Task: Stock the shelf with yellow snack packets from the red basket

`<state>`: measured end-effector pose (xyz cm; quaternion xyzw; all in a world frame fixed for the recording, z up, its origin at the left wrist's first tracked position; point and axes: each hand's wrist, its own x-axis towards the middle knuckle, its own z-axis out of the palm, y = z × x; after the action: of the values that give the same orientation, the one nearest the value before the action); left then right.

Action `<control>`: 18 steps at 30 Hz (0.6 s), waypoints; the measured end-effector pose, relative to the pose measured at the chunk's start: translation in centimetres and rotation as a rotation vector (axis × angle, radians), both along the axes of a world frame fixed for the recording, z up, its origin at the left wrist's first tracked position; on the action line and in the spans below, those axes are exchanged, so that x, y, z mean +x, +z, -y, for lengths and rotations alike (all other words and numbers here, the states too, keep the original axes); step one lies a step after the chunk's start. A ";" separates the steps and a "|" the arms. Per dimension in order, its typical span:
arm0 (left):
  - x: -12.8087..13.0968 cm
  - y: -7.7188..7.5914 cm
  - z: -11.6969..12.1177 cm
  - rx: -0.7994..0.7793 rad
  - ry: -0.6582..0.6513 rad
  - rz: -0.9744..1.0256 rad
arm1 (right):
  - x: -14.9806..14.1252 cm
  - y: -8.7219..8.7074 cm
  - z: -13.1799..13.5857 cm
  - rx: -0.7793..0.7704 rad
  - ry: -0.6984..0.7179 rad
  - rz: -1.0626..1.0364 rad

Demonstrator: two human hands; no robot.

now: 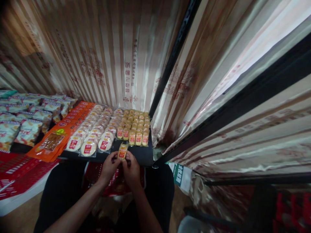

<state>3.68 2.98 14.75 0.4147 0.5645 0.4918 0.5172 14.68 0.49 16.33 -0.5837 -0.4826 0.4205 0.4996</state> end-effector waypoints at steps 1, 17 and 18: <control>0.0 -0.1 -0.2 0.013 0.010 -0.037 | 0.1 -0.2 -0.2 0.005 -0.003 0.035; 0.7 -0.9 -3.8 0.081 0.044 -0.304 | -0.6 -2.0 -3.5 0.019 -0.084 0.203; 0.8 -1.0 -4.0 0.084 0.038 -0.305 | -0.6 -2.1 -3.6 0.018 -0.081 0.195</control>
<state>4.45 6.94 13.71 0.4951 0.6233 0.4560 0.3981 14.12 4.08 14.28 -0.6365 -0.5088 0.3367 0.4719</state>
